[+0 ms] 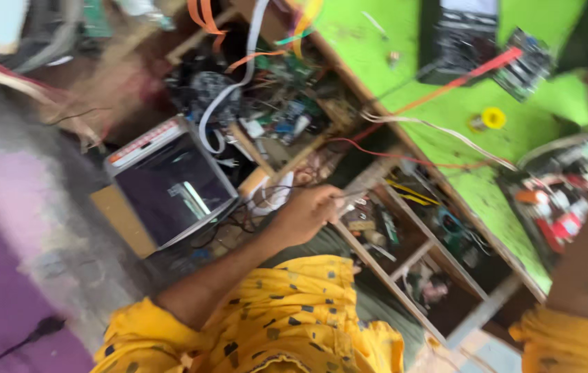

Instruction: The person works on an open electronic device, using a screwdriver to adjust internal components and wires. They then handle a separate metal chassis, connect wires, and use pliers to strip wire ends before placing the chassis on the workbench.

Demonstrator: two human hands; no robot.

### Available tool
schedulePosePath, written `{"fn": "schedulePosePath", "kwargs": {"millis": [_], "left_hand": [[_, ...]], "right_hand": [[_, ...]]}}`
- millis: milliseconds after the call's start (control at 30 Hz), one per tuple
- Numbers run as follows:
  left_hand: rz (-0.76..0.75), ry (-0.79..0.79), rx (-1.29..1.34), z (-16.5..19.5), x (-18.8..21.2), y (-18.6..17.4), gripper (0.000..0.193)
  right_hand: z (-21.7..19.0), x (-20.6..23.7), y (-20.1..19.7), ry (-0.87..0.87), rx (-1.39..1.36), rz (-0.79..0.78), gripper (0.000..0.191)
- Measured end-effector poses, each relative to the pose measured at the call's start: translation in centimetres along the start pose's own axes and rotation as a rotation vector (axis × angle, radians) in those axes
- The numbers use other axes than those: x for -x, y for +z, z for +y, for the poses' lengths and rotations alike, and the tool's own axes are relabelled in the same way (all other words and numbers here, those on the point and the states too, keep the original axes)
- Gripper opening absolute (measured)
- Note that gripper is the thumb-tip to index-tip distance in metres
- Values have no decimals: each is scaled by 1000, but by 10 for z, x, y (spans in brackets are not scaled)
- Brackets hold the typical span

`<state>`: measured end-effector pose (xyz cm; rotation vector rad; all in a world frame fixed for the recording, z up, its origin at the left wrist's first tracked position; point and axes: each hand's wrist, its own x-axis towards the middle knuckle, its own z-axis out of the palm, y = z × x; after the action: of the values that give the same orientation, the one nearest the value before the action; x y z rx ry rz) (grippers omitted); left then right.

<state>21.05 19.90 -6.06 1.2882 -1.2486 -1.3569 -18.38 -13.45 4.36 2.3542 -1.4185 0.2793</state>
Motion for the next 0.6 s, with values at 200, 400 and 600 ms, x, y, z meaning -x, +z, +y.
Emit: {"fn": "schedulePosePath", "kwargs": {"millis": [200, 400, 600], "left_hand": [[5, -117, -16, 7, -6, 5, 29], [-73, -256, -341, 7, 4, -18, 49], [-283, -232, -225, 13, 7, -23, 36]], "right_hand": [[11, -11, 7, -22, 67, 31, 16], [27, -19, 11, 130, -764, 166, 12], [-12, 19, -37, 454, -1750, 606, 13]]}}
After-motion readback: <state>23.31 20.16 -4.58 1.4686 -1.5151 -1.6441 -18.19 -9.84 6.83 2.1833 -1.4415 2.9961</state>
